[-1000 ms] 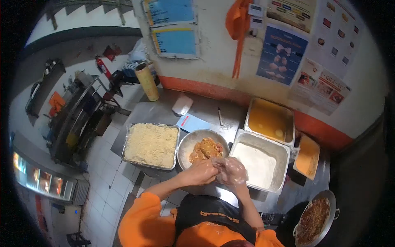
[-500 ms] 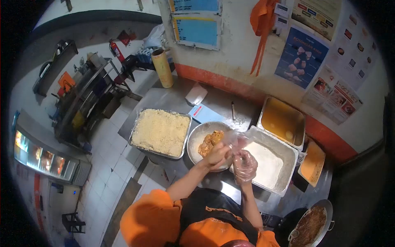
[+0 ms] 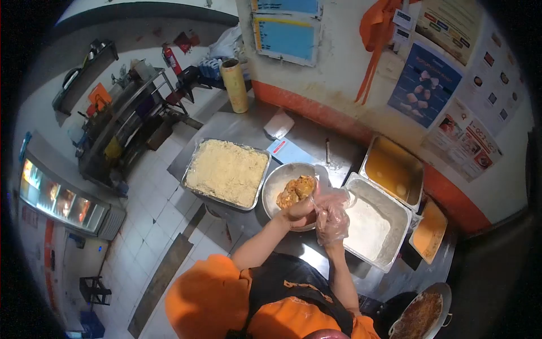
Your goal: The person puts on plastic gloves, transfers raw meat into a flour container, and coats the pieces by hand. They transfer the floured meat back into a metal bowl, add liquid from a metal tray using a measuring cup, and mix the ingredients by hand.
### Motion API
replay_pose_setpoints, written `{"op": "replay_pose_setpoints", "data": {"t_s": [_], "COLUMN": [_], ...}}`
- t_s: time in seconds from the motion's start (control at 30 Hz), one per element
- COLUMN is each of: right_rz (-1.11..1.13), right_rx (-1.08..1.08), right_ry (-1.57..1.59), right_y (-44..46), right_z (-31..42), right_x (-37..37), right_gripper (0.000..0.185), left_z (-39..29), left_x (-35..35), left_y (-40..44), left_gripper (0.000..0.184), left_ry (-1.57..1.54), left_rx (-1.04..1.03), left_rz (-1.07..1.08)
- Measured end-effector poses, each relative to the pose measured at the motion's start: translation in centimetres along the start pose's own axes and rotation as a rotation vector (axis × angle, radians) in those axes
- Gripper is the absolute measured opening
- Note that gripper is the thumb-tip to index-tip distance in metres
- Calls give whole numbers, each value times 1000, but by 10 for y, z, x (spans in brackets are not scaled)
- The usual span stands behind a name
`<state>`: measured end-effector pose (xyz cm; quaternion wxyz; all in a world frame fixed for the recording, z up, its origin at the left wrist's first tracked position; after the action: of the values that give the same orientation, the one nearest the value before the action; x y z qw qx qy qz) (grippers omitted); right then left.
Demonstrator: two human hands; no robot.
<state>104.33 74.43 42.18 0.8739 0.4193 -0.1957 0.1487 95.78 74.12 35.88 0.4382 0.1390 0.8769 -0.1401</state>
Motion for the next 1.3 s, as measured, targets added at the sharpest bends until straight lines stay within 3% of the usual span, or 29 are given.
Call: {"op": "replay_pose_setpoints", "data": {"t_s": [0.1, 0.17, 0.27, 0.4, 0.5, 0.63, 0.73, 0.87, 0.9, 0.97, 1.07, 1.17, 1.23, 1.3], "right_rz": [31, 8, 0, -18, 1, 44, 56, 66, 96, 32, 47, -13, -5, 11], "right_rx": [-55, -37, 22, 82, 75, 153, 173, 186, 214, 187, 140, 201, 206, 217], "right_ry": [15, 42, 3, -15, -3, -51, -58, -1, -40, -3, 57, 186, 138, 105], "right_y": [-4, 2, 6, 0, -1, 6, 7, 2, -8, -9, -8, -8, -11, -17], "right_z": [-3, -2, 2, 1, 5, 16, 18, 30, 20, 22, 24, 27, 29, 34], "right_x": [-3, -1, -2, -4, -2, -1, -1, 2, -6, -7, -11, -17, -18, -21], "right_gripper": [14, 14, 8, 3, 1, 5, 7, 7, 12, 17, 19, 8, 6, 5], "left_z": [-2, -1, 3, -7, -17, -11, -12, 6, 11, -3, -8, 1, -21, -27], "left_x": [8, 20, 7, -16, -31, -18, -39, -28, -19, -21, -21, 10, -37, -50], "left_y": [2, 6, -1, -2, -8, -4, -7, -4, 2, -9, -21, -19, -17, -21], "left_gripper": [74, 75, 77, 82, 86, 86, 85, 86, 84, 82, 83, 85, 84, 84], "left_ry": [52, 159, 56, -70, 28, -91, -277, -343, -369, -65, -9, -349, -561, -615], "left_rx": [-138, -147, -100, -267, -259, -322, -361, -157, -219, -241, -317, -400, 86, 207], "left_rz": [17, -300, -498, -217, -154, -162, 212, 218, 194, -79, -327, -239, -469, -541]}}
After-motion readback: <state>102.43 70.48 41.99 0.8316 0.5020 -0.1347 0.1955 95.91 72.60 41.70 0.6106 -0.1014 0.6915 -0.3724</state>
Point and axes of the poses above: each hand's wrist, its own y-axis towards the middle knuckle, its own x-axis out of the back of the hand, z = x × y, the point moved 7 cm from there along y, towards the middle knuckle, and after that the axes turned 7 degrees about x, right-handed, at the moved point
